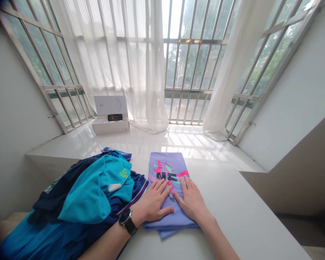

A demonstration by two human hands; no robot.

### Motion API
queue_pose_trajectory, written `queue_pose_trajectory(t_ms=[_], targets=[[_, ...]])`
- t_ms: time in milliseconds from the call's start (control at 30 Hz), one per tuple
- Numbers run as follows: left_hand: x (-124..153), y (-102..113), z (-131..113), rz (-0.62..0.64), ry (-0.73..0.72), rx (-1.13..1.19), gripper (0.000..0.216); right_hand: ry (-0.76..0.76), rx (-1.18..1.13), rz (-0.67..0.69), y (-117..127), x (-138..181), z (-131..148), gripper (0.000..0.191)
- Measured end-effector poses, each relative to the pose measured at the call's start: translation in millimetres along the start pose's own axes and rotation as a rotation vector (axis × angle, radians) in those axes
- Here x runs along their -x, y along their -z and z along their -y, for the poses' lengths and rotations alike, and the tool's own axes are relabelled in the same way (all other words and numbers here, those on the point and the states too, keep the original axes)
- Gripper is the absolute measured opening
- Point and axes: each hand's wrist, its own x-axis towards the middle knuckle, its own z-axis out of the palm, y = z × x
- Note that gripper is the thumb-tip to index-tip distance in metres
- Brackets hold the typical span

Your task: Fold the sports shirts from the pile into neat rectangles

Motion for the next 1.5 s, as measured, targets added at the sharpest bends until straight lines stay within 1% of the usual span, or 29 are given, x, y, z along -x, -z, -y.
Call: queue_pose_trajectory(t_ms=[233,400,533,667,733,800,867,1033,1233,1500], targets=[[-2,4,-2,-0.018,-0.039,0.019,0.074,0.006,0.032,-0.035,4,-2,-3,0.08],[-4,9,-8,-0.007,-0.132,0.073,0.061,0.029,0.059,-0.027,6,-1,-5,0.067],[-4,9,-10,0.022,-0.159,0.111,0.068,0.02,0.083,-0.029,11,0,-6,0.06],[-3,8,-9,0.05,-0.163,0.126,0.073,0.007,0.074,-0.089,12,-1,-11,0.055],[-3,8,-8,0.059,-0.165,0.134,0.075,0.035,0.067,-0.129,8,-2,-13,0.054],[-3,8,-8,0.068,-0.163,0.143,0.08,0.087,0.057,-0.167,2,-4,-15,0.055],[-2,9,-9,0.081,-0.16,0.153,0.086,0.123,0.044,-0.17,-5,-6,-15,0.058],[-1,9,-10,0.107,-0.15,0.151,0.089,0.085,0.01,-0.077,-15,-8,-13,0.066],[0,8,-12,0.092,-0.149,0.132,0.089,0.047,-0.027,-0.11,-13,-9,-13,0.067],[5,4,-19,0.092,-0.105,0.042,0.083,0.01,-0.008,-0.023,-3,-10,-7,0.072]])
